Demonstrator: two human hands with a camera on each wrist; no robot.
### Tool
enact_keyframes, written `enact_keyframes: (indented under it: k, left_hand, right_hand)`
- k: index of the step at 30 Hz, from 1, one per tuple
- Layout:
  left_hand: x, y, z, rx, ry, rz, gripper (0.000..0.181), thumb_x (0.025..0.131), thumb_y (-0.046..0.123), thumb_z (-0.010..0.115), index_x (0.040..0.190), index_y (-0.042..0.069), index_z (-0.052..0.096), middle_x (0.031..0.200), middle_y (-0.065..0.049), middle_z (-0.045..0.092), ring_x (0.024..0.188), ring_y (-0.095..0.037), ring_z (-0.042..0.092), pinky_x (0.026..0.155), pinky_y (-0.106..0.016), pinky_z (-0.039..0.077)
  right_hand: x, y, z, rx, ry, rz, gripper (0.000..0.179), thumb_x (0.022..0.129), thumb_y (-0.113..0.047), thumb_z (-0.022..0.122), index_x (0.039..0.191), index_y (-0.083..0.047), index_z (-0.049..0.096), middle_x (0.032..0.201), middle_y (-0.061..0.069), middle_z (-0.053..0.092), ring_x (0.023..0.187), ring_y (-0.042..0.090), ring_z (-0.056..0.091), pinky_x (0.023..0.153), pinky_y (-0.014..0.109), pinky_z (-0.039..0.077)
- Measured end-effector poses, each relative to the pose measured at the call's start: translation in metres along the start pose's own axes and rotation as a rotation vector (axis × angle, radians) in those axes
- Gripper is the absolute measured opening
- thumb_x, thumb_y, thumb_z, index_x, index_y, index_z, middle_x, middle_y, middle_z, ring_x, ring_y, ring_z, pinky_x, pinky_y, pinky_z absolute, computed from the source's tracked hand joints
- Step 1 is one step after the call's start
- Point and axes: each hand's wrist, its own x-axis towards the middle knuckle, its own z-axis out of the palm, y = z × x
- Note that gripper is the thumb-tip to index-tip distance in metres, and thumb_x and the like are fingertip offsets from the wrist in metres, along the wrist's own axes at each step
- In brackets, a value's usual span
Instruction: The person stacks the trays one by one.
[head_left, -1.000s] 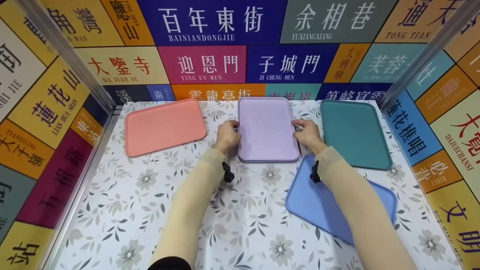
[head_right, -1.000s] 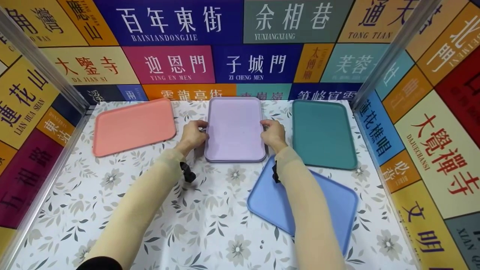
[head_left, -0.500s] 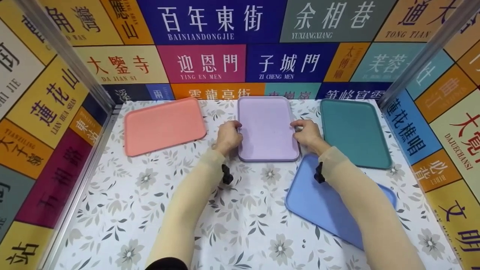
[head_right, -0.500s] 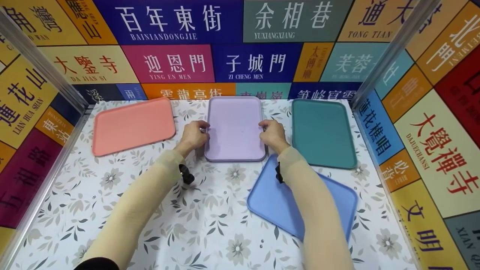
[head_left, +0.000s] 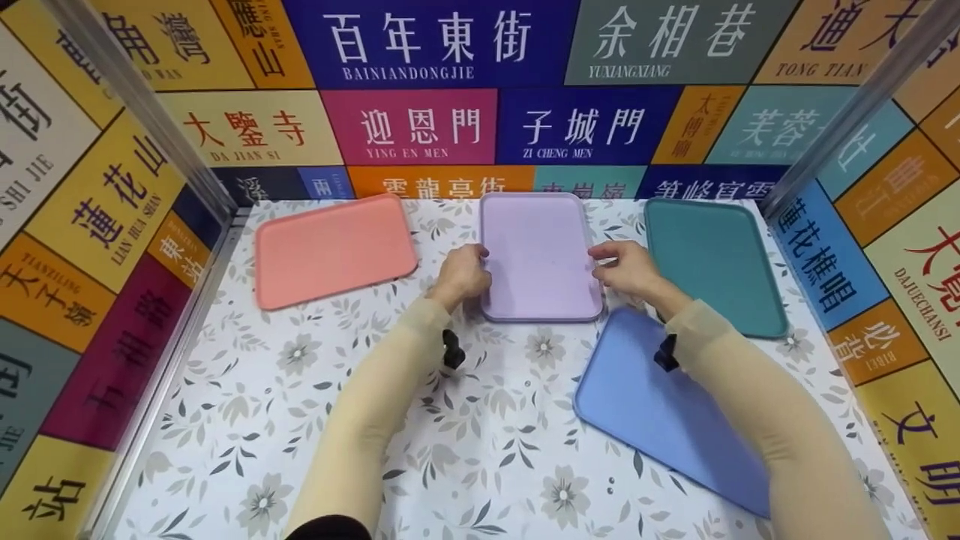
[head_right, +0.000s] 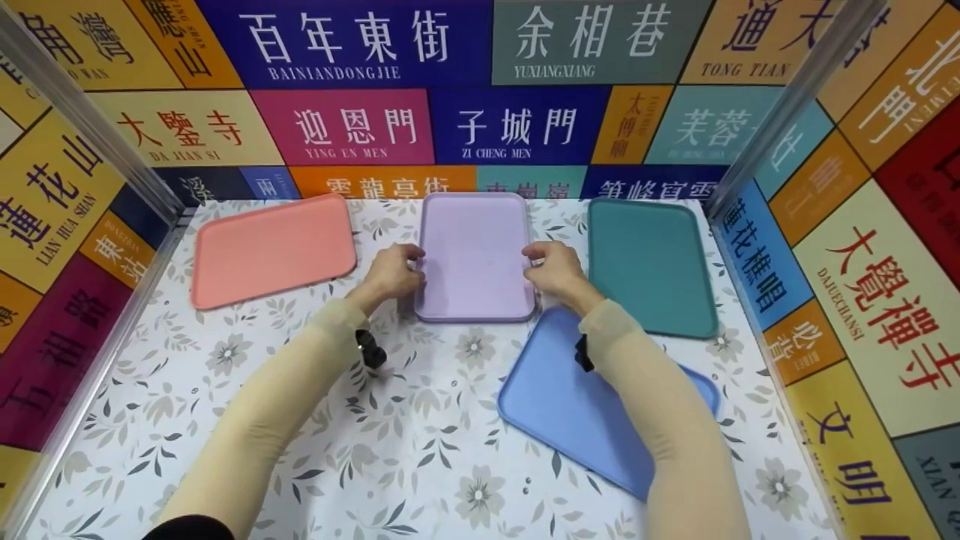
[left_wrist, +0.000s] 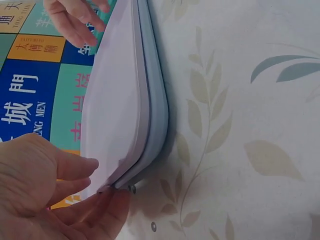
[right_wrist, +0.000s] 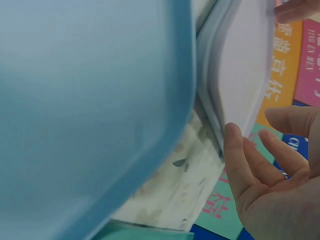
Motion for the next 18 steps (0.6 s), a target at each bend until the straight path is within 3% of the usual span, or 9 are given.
enact_keyframes:
  k: [2, 4, 7, 9, 12, 18]
  left_hand:
    - [-0.009, 0.009, -0.006, 0.013, -0.019, -0.009, 0.06, 0.089, 0.018, 0.069, 0.148, 0.009, 0.07, 0.134, -0.014, 0.079, 0.124, -0.032, 0.073, 0.113, -0.045, 0.061]
    - [-0.028, 0.026, -0.021, 0.01, -0.017, -0.019, 0.059, 0.093, 0.018, 0.069, 0.15, 0.01, 0.069, 0.138, -0.014, 0.077, 0.129, -0.033, 0.072, 0.117, -0.046, 0.059]
    - [-0.061, 0.056, -0.042, 0.016, 0.049, -0.009, 0.052, 0.099, 0.017, 0.07, 0.15, 0.011, 0.07, 0.14, -0.014, 0.075, 0.133, -0.035, 0.072, 0.118, -0.048, 0.058]
    - [-0.076, 0.071, -0.051, 0.029, 0.103, 0.022, 0.046, 0.101, 0.017, 0.069, 0.147, 0.012, 0.072, 0.14, -0.014, 0.075, 0.133, -0.035, 0.072, 0.118, -0.048, 0.058]
    - [-0.085, 0.084, -0.054, 0.034, 0.141, 0.085, 0.041, 0.102, 0.018, 0.071, 0.143, 0.013, 0.075, 0.137, -0.013, 0.077, 0.13, -0.034, 0.073, 0.115, -0.047, 0.059]
    - [-0.097, 0.108, -0.052, -0.054, 0.09, 0.18, 0.039, 0.102, 0.016, 0.071, 0.14, 0.011, 0.077, 0.136, -0.013, 0.08, 0.129, -0.034, 0.075, 0.114, -0.047, 0.061]
  right_hand:
    - [-0.007, 0.0, -0.005, -0.008, -0.017, -0.019, 0.051, 0.1, -0.004, 0.066, 0.149, 0.008, 0.065, 0.154, 0.032, 0.066, 0.134, 0.051, 0.071, 0.077, 0.009, 0.055]
    - [-0.014, 0.002, -0.01, -0.02, -0.028, -0.029, 0.05, 0.1, -0.004, 0.067, 0.149, 0.007, 0.066, 0.153, 0.032, 0.067, 0.134, 0.051, 0.071, 0.078, 0.008, 0.054]
    - [-0.026, 0.008, -0.018, -0.054, -0.038, -0.035, 0.05, 0.102, -0.007, 0.069, 0.149, 0.006, 0.066, 0.151, 0.032, 0.068, 0.133, 0.05, 0.072, 0.082, 0.008, 0.053]
    - [-0.034, 0.014, -0.023, -0.083, -0.04, -0.041, 0.049, 0.102, -0.008, 0.07, 0.149, 0.006, 0.067, 0.15, 0.032, 0.069, 0.133, 0.05, 0.072, 0.086, 0.008, 0.052]
    - [-0.048, 0.023, -0.031, -0.112, -0.048, -0.046, 0.049, 0.103, -0.01, 0.072, 0.149, 0.005, 0.067, 0.15, 0.031, 0.069, 0.132, 0.05, 0.072, 0.09, 0.011, 0.052]
    - [-0.076, 0.037, -0.05, -0.117, -0.043, -0.06, 0.051, 0.103, -0.013, 0.075, 0.15, 0.006, 0.066, 0.147, 0.033, 0.07, 0.13, 0.051, 0.073, 0.089, 0.008, 0.052]
